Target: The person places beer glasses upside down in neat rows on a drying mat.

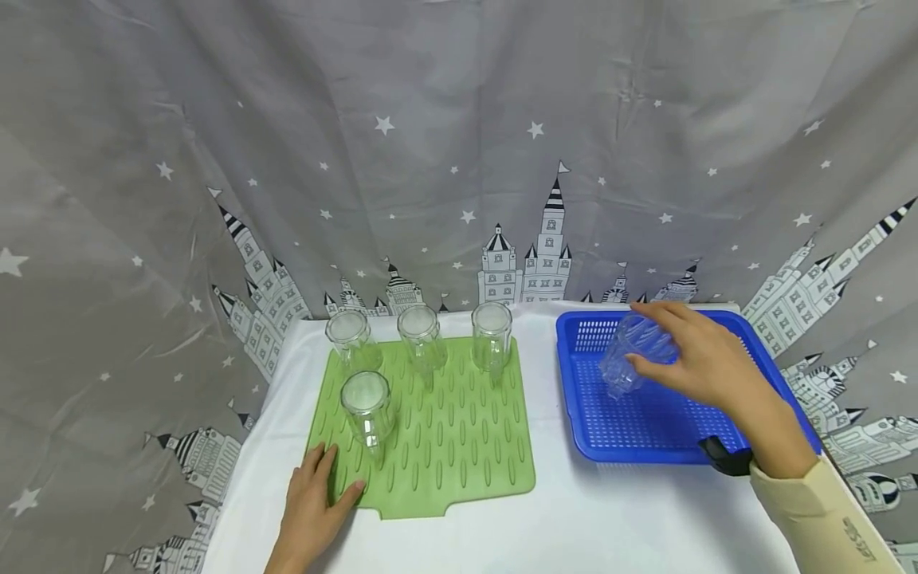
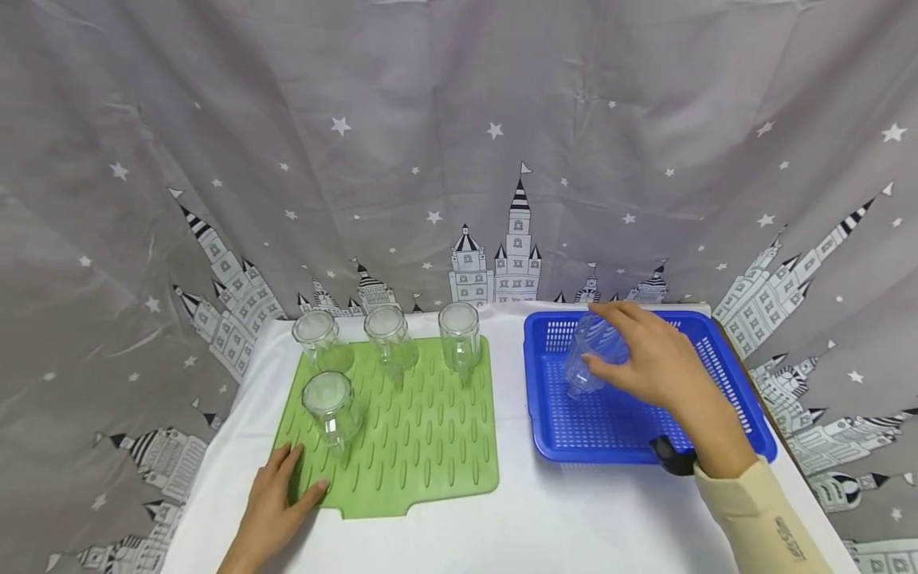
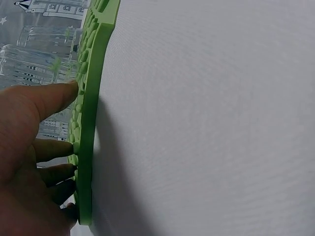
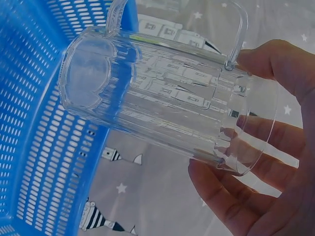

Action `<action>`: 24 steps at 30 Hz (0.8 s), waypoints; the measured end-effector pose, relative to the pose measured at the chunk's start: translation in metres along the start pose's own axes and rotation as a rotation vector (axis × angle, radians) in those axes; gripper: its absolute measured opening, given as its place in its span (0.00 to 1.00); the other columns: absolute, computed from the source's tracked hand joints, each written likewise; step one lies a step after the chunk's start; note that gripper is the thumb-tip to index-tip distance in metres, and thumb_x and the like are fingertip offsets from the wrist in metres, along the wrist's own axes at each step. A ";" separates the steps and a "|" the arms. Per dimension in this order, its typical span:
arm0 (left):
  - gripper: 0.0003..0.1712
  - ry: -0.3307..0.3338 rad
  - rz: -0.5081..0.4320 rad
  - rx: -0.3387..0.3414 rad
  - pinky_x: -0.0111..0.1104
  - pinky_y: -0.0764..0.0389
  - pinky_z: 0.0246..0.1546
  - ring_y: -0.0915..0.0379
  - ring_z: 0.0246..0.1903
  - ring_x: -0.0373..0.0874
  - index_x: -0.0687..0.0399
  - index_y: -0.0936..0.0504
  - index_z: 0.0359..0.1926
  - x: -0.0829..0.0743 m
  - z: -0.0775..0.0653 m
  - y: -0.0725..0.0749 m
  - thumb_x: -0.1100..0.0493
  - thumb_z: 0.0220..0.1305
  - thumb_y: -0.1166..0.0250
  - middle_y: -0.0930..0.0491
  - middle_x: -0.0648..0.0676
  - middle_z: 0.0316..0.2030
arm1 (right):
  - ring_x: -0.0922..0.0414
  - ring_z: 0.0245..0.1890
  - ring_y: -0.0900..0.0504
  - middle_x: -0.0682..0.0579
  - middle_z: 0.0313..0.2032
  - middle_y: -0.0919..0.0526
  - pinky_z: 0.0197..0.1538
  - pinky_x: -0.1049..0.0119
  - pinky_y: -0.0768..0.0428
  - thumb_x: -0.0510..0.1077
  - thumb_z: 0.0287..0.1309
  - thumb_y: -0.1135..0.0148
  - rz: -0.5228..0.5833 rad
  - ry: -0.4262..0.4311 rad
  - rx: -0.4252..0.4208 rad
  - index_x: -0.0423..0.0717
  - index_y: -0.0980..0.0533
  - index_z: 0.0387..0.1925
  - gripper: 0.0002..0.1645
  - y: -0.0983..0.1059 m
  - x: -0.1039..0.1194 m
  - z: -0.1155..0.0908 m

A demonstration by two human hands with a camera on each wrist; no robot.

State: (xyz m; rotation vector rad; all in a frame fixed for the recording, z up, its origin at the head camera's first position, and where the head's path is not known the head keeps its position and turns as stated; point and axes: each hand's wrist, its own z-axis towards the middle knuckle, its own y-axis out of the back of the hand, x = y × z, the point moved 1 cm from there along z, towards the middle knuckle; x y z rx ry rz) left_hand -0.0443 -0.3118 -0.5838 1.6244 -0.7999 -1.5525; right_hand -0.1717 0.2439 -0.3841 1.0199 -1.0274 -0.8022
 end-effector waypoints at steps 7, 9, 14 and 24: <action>0.51 0.012 -0.017 0.019 0.77 0.50 0.77 0.52 0.79 0.81 0.75 0.37 0.78 -0.001 0.000 0.000 0.45 0.70 0.26 0.44 0.78 0.79 | 0.31 0.71 0.24 0.37 0.75 0.26 0.66 0.24 0.23 0.62 0.62 0.25 0.018 0.022 -0.006 0.56 0.29 0.78 0.46 -0.001 0.010 0.007; 0.51 0.008 -0.019 0.020 0.77 0.50 0.77 0.52 0.79 0.80 0.74 0.37 0.78 -0.001 0.000 0.000 0.46 0.70 0.26 0.44 0.78 0.79 | 0.32 0.70 0.23 0.38 0.74 0.25 0.66 0.24 0.22 0.62 0.62 0.25 0.019 0.037 -0.008 0.56 0.29 0.78 0.46 -0.001 0.012 0.008; 0.50 -0.017 -0.023 0.001 0.77 0.51 0.77 0.51 0.79 0.79 0.75 0.37 0.78 0.000 -0.002 -0.001 0.46 0.70 0.26 0.43 0.79 0.78 | 0.34 0.66 0.20 0.39 0.72 0.23 0.63 0.27 0.20 0.62 0.62 0.25 0.026 0.076 -0.013 0.54 0.28 0.77 0.46 -0.004 0.020 0.011; 0.49 -0.018 -0.016 -0.017 0.75 0.50 0.78 0.53 0.79 0.80 0.74 0.36 0.78 0.001 -0.004 -0.001 0.47 0.70 0.27 0.43 0.79 0.78 | 0.35 0.70 0.22 0.41 0.73 0.23 0.67 0.29 0.21 0.61 0.63 0.26 0.055 0.115 -0.014 0.56 0.28 0.77 0.44 -0.011 0.035 0.018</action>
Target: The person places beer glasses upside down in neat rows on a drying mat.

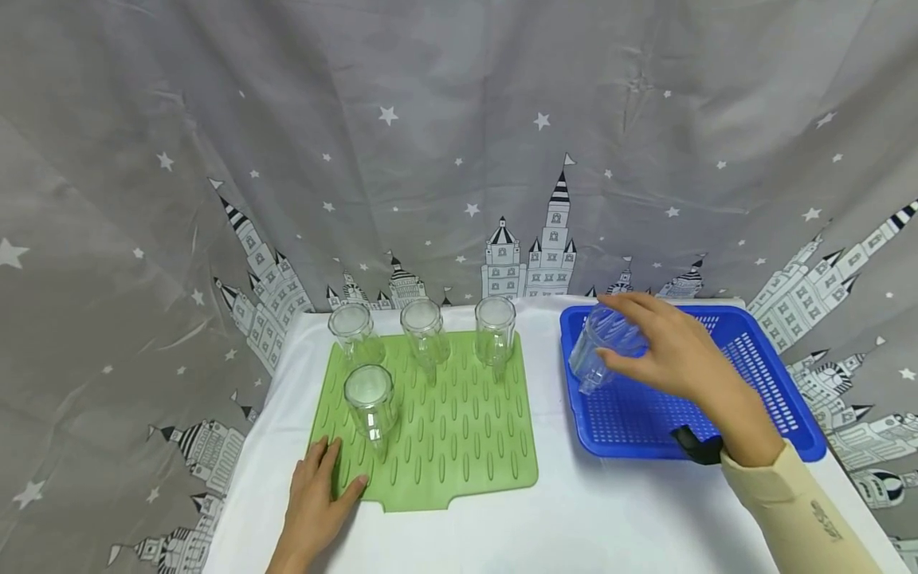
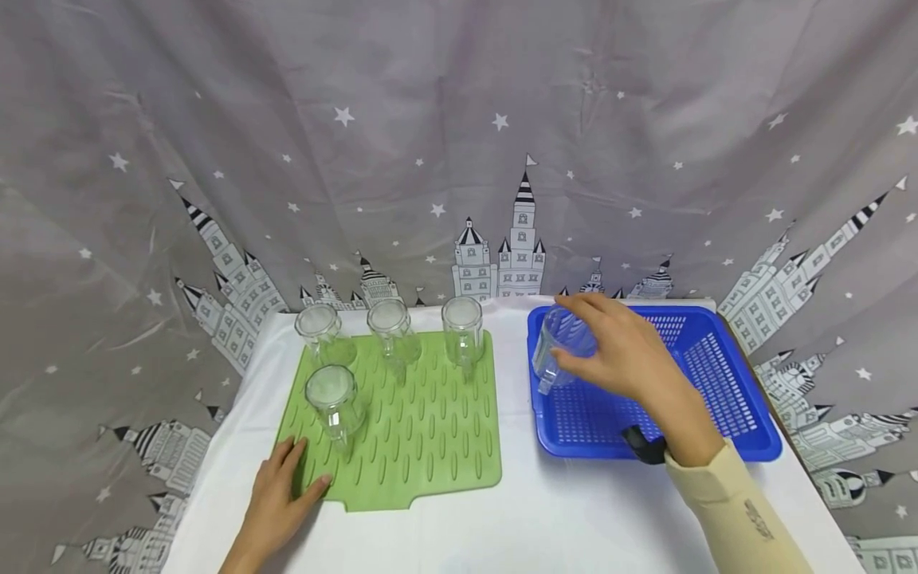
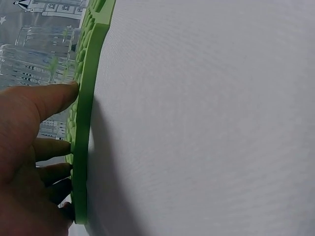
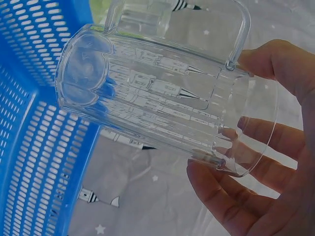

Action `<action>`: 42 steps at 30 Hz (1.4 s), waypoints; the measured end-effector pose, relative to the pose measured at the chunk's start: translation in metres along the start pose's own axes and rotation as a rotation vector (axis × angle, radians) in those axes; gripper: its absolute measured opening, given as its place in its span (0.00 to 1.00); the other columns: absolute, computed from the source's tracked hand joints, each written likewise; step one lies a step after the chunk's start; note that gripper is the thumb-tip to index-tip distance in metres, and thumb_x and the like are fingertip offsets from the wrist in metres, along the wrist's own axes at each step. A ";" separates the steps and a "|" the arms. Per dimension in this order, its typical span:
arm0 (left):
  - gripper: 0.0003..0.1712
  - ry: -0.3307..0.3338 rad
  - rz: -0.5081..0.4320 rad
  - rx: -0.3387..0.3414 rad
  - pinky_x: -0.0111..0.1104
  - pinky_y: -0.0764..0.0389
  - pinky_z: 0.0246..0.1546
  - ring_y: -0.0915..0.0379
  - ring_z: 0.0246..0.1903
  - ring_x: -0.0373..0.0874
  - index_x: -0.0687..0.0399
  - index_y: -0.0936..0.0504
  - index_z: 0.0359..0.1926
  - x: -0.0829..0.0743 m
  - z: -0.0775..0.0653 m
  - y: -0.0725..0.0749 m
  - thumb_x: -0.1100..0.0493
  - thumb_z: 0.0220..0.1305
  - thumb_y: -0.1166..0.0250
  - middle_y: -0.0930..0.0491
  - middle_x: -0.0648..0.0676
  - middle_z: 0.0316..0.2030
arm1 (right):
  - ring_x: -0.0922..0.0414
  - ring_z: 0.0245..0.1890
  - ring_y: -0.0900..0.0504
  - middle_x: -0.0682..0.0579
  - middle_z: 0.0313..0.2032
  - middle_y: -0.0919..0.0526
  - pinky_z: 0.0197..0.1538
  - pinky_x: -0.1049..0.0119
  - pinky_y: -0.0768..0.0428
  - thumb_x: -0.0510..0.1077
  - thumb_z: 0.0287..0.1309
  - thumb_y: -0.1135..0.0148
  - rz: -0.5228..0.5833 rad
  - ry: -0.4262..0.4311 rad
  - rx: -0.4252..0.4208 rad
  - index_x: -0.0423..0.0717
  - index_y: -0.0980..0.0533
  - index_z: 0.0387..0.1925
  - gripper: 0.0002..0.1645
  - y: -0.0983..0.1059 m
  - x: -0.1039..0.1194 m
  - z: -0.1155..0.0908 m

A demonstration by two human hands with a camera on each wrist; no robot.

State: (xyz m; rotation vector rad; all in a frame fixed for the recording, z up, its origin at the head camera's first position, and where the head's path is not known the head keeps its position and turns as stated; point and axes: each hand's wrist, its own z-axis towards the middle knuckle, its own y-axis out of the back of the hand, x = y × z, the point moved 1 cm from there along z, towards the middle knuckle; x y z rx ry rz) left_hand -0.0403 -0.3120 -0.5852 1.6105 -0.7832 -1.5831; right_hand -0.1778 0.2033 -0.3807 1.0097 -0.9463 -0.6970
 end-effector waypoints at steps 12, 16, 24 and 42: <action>0.49 -0.014 -0.011 -0.026 0.74 0.50 0.79 0.53 0.80 0.80 0.73 0.36 0.78 -0.001 0.001 -0.001 0.48 0.70 0.26 0.43 0.78 0.79 | 0.36 0.71 0.23 0.43 0.73 0.22 0.68 0.30 0.21 0.60 0.61 0.25 -0.007 0.051 0.020 0.58 0.28 0.77 0.45 -0.006 0.023 0.014; 0.48 -0.023 -0.008 -0.032 0.74 0.49 0.79 0.52 0.80 0.80 0.73 0.36 0.78 -0.002 0.001 -0.001 0.48 0.70 0.26 0.42 0.78 0.78 | 0.35 0.72 0.23 0.43 0.72 0.22 0.69 0.30 0.21 0.61 0.61 0.25 -0.004 0.063 0.032 0.57 0.27 0.77 0.45 -0.010 0.030 0.016; 0.49 -0.006 0.002 -0.031 0.75 0.48 0.78 0.49 0.79 0.78 0.74 0.35 0.77 -0.005 -0.002 0.002 0.48 0.70 0.26 0.40 0.79 0.77 | 0.37 0.71 0.22 0.46 0.74 0.23 0.67 0.33 0.19 0.63 0.63 0.27 0.009 0.097 0.042 0.57 0.28 0.77 0.45 -0.019 0.041 0.019; 0.20 0.131 -0.081 -0.106 0.61 0.21 0.64 0.21 0.63 0.63 0.57 0.18 0.57 -0.038 -0.018 -0.004 0.52 0.72 0.27 0.17 0.63 0.58 | 0.40 0.69 0.18 0.47 0.71 0.20 0.65 0.37 0.16 0.62 0.61 0.26 0.024 0.160 0.047 0.56 0.27 0.76 0.44 -0.035 0.062 0.022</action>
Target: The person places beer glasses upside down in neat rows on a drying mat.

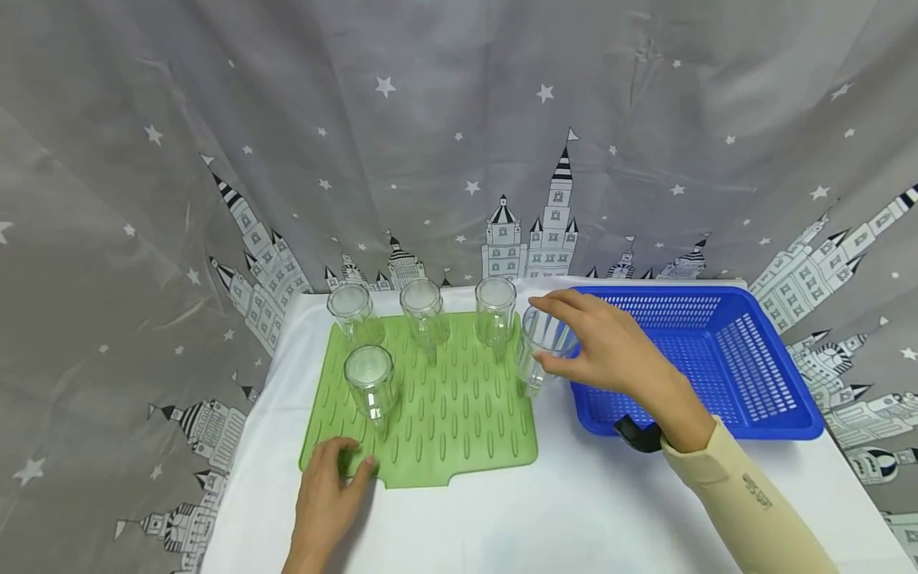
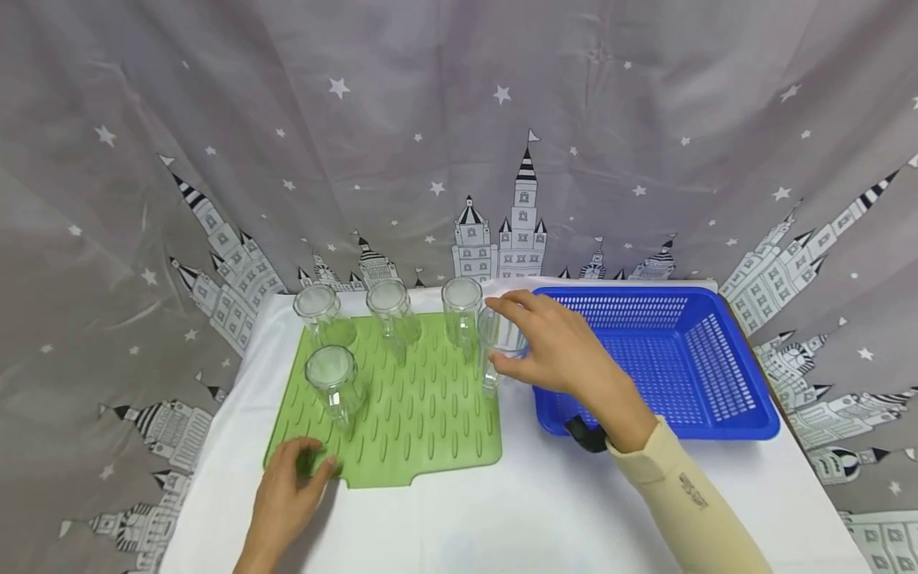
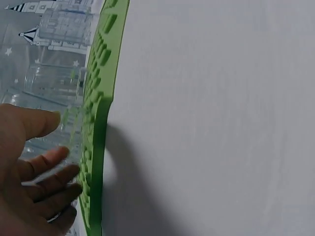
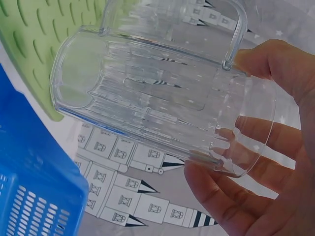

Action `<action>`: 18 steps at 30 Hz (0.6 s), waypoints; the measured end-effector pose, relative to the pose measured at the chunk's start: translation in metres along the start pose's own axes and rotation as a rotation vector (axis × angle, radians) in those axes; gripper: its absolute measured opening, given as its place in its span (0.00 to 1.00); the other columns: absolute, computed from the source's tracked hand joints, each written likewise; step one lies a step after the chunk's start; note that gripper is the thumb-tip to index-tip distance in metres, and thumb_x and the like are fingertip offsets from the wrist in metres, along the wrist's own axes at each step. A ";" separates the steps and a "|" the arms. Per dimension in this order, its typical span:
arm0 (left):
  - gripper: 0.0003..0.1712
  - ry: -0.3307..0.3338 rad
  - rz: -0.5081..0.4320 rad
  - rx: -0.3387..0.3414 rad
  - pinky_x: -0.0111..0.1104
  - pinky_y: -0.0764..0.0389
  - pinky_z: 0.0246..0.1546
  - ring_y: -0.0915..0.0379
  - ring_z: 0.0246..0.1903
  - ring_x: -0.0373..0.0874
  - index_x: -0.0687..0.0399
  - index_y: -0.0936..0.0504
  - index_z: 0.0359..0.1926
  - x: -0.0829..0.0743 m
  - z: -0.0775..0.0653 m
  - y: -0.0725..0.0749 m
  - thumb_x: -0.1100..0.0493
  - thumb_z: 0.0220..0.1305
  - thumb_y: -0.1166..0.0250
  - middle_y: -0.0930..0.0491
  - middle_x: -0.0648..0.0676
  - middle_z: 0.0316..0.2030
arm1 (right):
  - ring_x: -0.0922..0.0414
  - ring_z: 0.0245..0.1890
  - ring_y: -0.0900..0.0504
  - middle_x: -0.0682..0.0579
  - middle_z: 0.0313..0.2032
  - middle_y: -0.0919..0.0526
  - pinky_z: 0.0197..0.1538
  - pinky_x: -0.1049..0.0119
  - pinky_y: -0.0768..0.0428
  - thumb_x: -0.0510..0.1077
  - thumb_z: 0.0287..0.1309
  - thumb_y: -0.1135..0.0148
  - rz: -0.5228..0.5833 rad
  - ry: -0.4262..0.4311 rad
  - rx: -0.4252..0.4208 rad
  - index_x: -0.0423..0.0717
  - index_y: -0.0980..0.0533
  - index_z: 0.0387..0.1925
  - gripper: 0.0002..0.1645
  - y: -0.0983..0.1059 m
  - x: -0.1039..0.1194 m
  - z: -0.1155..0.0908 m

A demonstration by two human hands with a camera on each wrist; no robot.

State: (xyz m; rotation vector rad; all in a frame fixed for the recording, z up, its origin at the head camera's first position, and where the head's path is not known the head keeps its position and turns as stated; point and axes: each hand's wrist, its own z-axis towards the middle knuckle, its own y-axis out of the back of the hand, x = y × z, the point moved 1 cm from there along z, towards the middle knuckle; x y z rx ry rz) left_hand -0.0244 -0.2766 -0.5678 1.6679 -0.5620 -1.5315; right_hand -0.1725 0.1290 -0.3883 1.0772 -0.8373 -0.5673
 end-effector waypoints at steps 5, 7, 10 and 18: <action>0.06 0.001 -0.027 0.017 0.56 0.15 0.58 0.12 0.53 0.52 0.45 0.13 0.46 -0.015 -0.007 -0.004 0.52 0.72 0.27 0.09 0.50 0.46 | 0.40 0.68 0.19 0.47 0.71 0.20 0.65 0.37 0.16 0.61 0.62 0.27 0.021 0.003 0.018 0.57 0.27 0.77 0.44 -0.004 0.004 0.002; 0.05 -0.029 -0.039 0.032 0.55 0.14 0.58 0.12 0.52 0.49 0.42 0.13 0.45 -0.023 -0.009 -0.006 0.53 0.72 0.27 0.09 0.46 0.45 | 0.40 0.68 0.19 0.47 0.71 0.20 0.66 0.38 0.16 0.62 0.62 0.26 0.027 0.008 0.019 0.57 0.27 0.77 0.45 -0.006 0.006 0.003; 0.07 -0.102 -0.080 0.037 0.52 0.13 0.59 0.11 0.53 0.46 0.41 0.12 0.48 -0.036 -0.010 -0.011 0.53 0.71 0.26 0.09 0.42 0.47 | 0.41 0.68 0.18 0.47 0.71 0.19 0.66 0.39 0.16 0.62 0.61 0.26 0.034 0.025 0.016 0.56 0.27 0.76 0.45 -0.008 0.010 0.005; 0.22 -0.276 -0.246 0.157 0.46 0.15 0.65 0.16 0.60 0.43 0.42 0.16 0.64 -0.072 0.005 -0.023 0.53 0.71 0.26 0.13 0.41 0.58 | 0.43 0.65 0.16 0.48 0.69 0.18 0.63 0.42 0.13 0.61 0.59 0.25 0.039 0.067 0.006 0.57 0.26 0.76 0.45 -0.016 0.019 0.011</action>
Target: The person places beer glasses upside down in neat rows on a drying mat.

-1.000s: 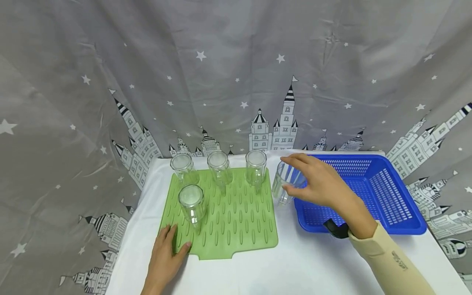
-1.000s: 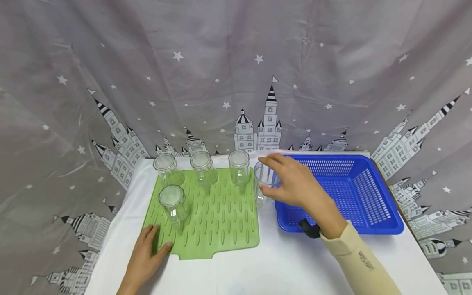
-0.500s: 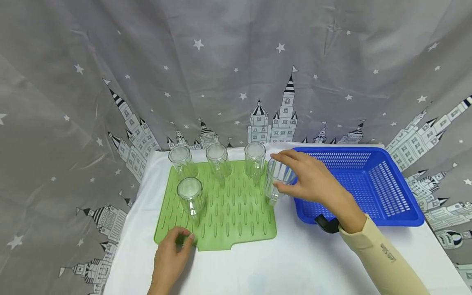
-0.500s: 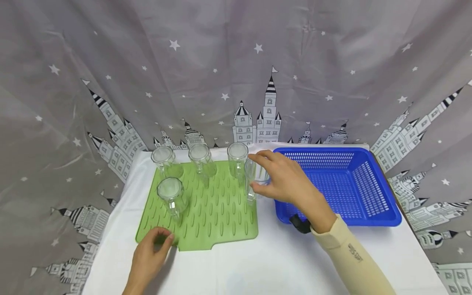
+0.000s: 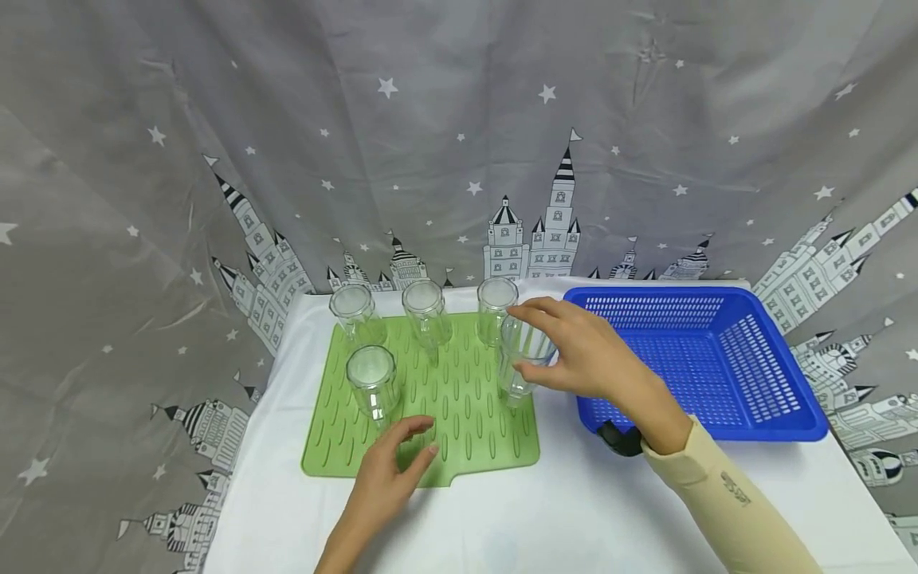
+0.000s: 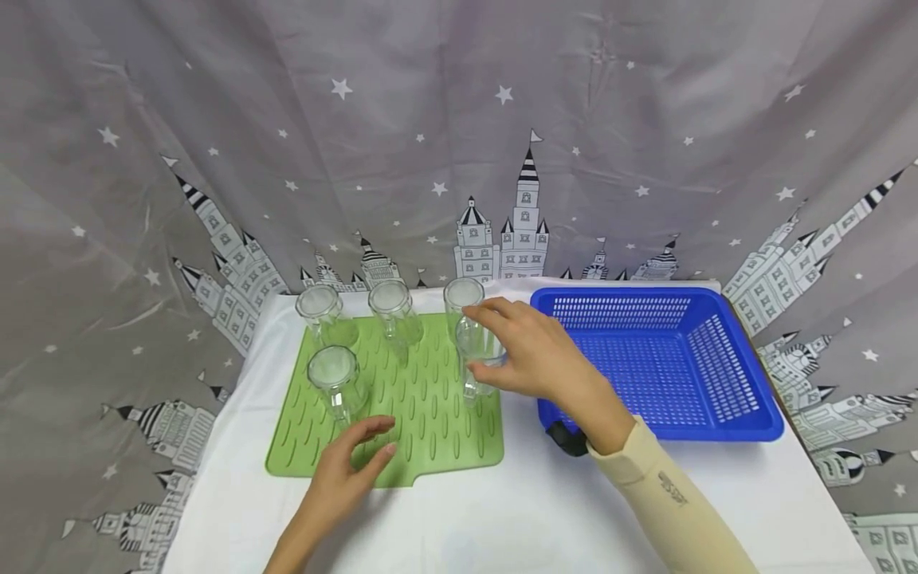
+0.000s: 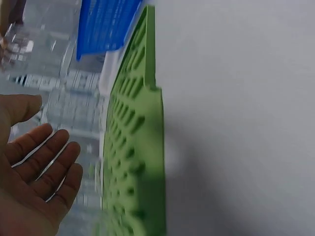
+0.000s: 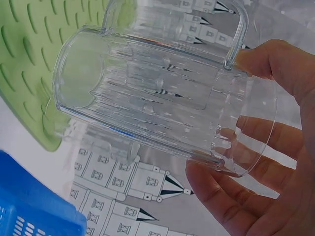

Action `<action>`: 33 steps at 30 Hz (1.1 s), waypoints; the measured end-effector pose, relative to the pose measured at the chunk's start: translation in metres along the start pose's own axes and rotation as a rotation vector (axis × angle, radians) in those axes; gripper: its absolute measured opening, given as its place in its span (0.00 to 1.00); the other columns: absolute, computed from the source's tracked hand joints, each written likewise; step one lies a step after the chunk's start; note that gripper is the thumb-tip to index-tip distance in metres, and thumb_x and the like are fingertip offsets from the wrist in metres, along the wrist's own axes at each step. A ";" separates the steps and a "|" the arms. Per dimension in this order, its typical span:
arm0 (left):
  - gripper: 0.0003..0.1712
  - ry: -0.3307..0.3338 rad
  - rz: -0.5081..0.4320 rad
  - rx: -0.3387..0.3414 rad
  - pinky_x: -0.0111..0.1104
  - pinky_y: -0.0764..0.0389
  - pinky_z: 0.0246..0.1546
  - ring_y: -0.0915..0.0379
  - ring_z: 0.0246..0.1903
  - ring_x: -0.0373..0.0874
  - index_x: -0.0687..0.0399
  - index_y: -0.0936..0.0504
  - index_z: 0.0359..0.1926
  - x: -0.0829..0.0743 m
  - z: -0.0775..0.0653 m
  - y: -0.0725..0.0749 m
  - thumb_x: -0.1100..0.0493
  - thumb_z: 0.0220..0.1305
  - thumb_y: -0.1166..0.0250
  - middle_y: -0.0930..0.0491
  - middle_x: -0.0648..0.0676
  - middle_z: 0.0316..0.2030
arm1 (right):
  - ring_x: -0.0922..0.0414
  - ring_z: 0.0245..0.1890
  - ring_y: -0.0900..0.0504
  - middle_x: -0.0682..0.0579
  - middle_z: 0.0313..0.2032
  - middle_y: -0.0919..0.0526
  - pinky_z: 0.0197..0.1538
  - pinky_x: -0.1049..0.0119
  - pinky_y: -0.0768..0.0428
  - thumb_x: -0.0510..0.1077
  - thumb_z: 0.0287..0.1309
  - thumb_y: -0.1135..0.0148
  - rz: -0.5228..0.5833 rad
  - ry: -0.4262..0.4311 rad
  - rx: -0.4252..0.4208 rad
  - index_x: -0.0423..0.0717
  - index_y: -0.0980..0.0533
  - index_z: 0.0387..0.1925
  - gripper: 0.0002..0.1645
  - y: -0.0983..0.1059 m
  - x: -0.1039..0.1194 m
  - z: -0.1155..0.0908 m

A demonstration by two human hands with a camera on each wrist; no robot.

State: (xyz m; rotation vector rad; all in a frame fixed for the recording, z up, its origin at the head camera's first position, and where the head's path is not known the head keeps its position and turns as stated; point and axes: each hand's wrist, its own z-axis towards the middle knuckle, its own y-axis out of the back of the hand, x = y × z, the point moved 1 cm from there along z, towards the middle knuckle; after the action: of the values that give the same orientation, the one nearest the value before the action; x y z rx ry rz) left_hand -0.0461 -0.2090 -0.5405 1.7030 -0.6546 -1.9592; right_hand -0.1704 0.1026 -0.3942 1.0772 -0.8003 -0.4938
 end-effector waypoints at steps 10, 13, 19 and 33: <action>0.42 -0.083 -0.189 0.199 0.53 0.24 0.76 0.28 0.75 0.50 0.27 0.35 0.80 -0.021 0.037 -0.029 0.50 0.71 0.26 0.27 0.48 0.76 | 0.45 0.64 0.15 0.52 0.70 0.19 0.55 0.46 0.10 0.63 0.60 0.26 0.006 0.026 0.021 0.60 0.27 0.76 0.45 -0.012 0.011 0.006; 0.47 -0.112 -0.233 0.205 0.52 0.24 0.77 0.31 0.78 0.51 0.31 0.40 0.83 -0.021 0.045 -0.038 0.51 0.71 0.25 0.30 0.50 0.78 | 0.45 0.64 0.15 0.52 0.70 0.19 0.53 0.47 0.10 0.63 0.60 0.27 0.008 0.045 0.023 0.60 0.26 0.76 0.44 -0.015 0.015 0.008; 0.51 -0.128 -0.284 0.179 0.56 0.22 0.73 0.32 0.77 0.56 0.38 0.43 0.85 -0.020 0.051 -0.049 0.49 0.69 0.24 0.31 0.52 0.78 | 0.45 0.65 0.15 0.52 0.71 0.20 0.53 0.45 0.10 0.63 0.60 0.26 0.025 0.059 0.039 0.59 0.25 0.75 0.44 -0.021 0.021 0.011; 0.58 -0.057 -0.351 0.176 0.52 0.22 0.75 0.32 0.77 0.54 0.39 0.44 0.85 -0.023 0.056 -0.057 0.51 0.62 0.18 0.33 0.51 0.79 | 0.45 0.70 0.19 0.50 0.70 0.19 0.65 0.43 0.13 0.62 0.58 0.25 0.013 0.105 0.041 0.57 0.24 0.74 0.44 -0.029 0.025 0.012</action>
State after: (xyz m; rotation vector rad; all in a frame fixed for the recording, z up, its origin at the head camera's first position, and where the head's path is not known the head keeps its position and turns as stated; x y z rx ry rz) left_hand -0.1010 -0.1469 -0.5515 1.9863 -0.5947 -2.2516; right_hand -0.1637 0.0657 -0.4096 1.1254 -0.7274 -0.4081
